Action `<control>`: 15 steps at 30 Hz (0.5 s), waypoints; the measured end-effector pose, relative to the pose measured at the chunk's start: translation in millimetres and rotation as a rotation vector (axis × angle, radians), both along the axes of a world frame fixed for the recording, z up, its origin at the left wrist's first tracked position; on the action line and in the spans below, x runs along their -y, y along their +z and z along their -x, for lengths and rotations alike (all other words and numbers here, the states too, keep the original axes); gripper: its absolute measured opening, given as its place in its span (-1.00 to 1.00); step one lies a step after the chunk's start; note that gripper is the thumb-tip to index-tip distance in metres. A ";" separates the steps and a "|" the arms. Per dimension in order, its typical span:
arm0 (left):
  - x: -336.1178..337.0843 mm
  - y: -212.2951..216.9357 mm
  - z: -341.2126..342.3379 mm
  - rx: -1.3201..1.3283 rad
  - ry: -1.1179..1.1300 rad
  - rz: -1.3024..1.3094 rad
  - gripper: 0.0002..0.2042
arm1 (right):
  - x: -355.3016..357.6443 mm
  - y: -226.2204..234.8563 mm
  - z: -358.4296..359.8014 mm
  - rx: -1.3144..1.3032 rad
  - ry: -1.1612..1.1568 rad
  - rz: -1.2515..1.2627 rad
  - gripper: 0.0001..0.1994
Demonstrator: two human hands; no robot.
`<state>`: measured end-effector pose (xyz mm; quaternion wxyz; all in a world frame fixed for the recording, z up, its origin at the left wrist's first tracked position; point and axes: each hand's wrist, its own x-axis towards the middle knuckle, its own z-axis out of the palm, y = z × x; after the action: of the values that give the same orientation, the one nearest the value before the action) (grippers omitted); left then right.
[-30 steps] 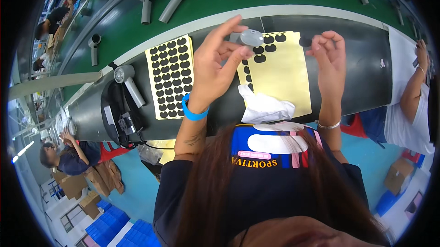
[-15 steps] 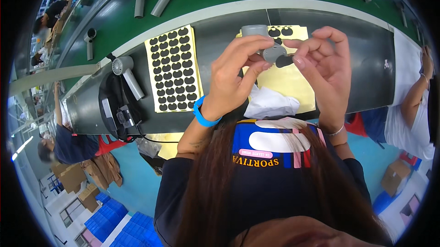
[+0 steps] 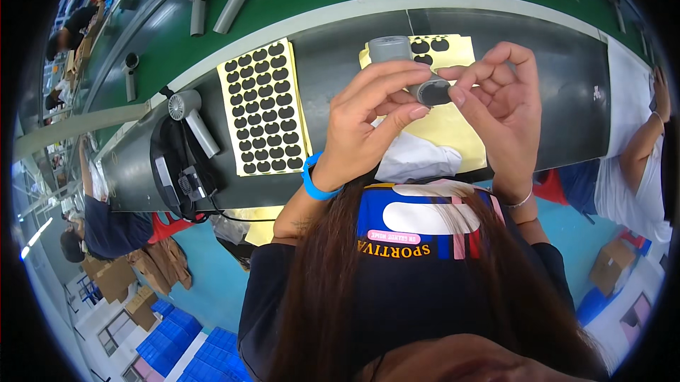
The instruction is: Applying small circular labels from a sheet onto cylindrical electronic components at an assembly line.
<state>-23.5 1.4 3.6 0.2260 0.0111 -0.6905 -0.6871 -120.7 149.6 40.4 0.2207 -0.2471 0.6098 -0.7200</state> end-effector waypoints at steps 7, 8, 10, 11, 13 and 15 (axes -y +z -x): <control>1.3 1.3 -1.1 0.009 -0.028 -0.012 -0.69 | 0.5 -0.9 0.0 -0.034 -0.003 -0.004 -0.58; 1.7 0.9 -0.8 0.010 -0.029 -0.013 -0.69 | 1.4 -1.8 0.6 -0.058 -0.006 -0.002 -0.59; 1.6 0.8 -0.5 0.012 -0.029 -0.020 -0.69 | 1.3 -2.0 0.9 -0.057 -0.008 -0.005 -0.58; 1.1 1.1 -0.3 0.010 -0.031 -0.019 -0.69 | 0.8 -1.8 0.9 -0.056 -0.010 -0.007 -0.58; 0.3 1.5 -0.4 0.011 -0.032 -0.030 -0.70 | 0.4 -1.6 0.4 -0.061 -0.011 -0.006 -0.58; -0.1 1.1 -1.1 0.013 -0.032 -0.032 -0.70 | 0.0 -0.9 -0.4 -0.064 -0.011 -0.006 -0.58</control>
<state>-22.3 1.5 4.8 0.2102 0.0084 -0.6809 -0.7015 -120.3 149.6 39.5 0.1979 -0.2660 0.6201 -0.7110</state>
